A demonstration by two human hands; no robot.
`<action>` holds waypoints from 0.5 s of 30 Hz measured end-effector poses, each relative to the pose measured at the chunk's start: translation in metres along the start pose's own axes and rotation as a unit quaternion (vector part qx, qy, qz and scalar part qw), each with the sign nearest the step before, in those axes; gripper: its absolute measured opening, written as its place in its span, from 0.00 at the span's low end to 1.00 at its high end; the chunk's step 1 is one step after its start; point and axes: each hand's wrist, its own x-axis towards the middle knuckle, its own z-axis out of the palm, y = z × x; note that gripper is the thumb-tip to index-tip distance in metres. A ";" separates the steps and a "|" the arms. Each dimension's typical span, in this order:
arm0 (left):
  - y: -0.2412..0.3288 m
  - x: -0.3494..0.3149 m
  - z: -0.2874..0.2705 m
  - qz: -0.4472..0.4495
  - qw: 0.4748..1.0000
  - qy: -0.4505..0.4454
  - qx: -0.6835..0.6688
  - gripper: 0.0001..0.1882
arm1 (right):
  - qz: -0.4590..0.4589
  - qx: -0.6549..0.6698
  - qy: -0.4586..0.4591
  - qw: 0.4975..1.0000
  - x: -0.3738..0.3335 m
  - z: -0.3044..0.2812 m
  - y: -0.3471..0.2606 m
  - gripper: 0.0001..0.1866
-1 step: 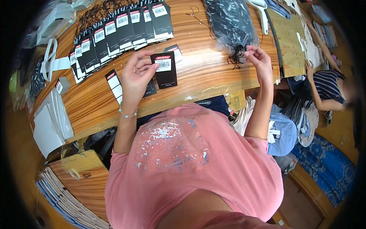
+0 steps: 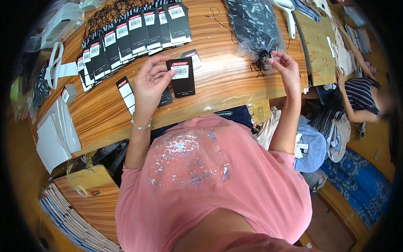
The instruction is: The person attaches plastic security fasteners and brand tags to garment labels and arranges the tagged items on a table.
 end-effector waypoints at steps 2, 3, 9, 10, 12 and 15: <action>0.001 0.000 -0.001 -0.006 1.000 0.009 0.002 0.16 | -0.048 -0.244 0.057 0.967 -0.002 -0.006 -0.004 0.10; 0.001 -0.001 -0.001 -0.009 1.000 0.014 0.005 0.16 | -0.057 -0.295 0.073 0.951 -0.004 -0.004 -0.014 0.10; 0.000 0.001 -0.005 -0.010 1.000 0.003 0.014 0.16 | -0.189 -0.469 0.082 0.859 -0.013 -0.003 -0.054 0.08; 0.001 0.001 -0.004 -0.016 1.000 -0.002 0.011 0.16 | -0.206 -0.473 0.086 0.852 -0.013 -0.004 -0.057 0.08; 0.001 0.000 -0.003 -0.028 1.000 -0.010 0.005 0.16 | -0.186 -0.465 0.094 0.861 -0.014 -0.004 -0.064 0.09; 0.001 0.000 -0.001 -0.030 0.999 -0.012 0.011 0.16 | -0.073 -0.388 0.101 0.913 -0.020 0.003 -0.084 0.09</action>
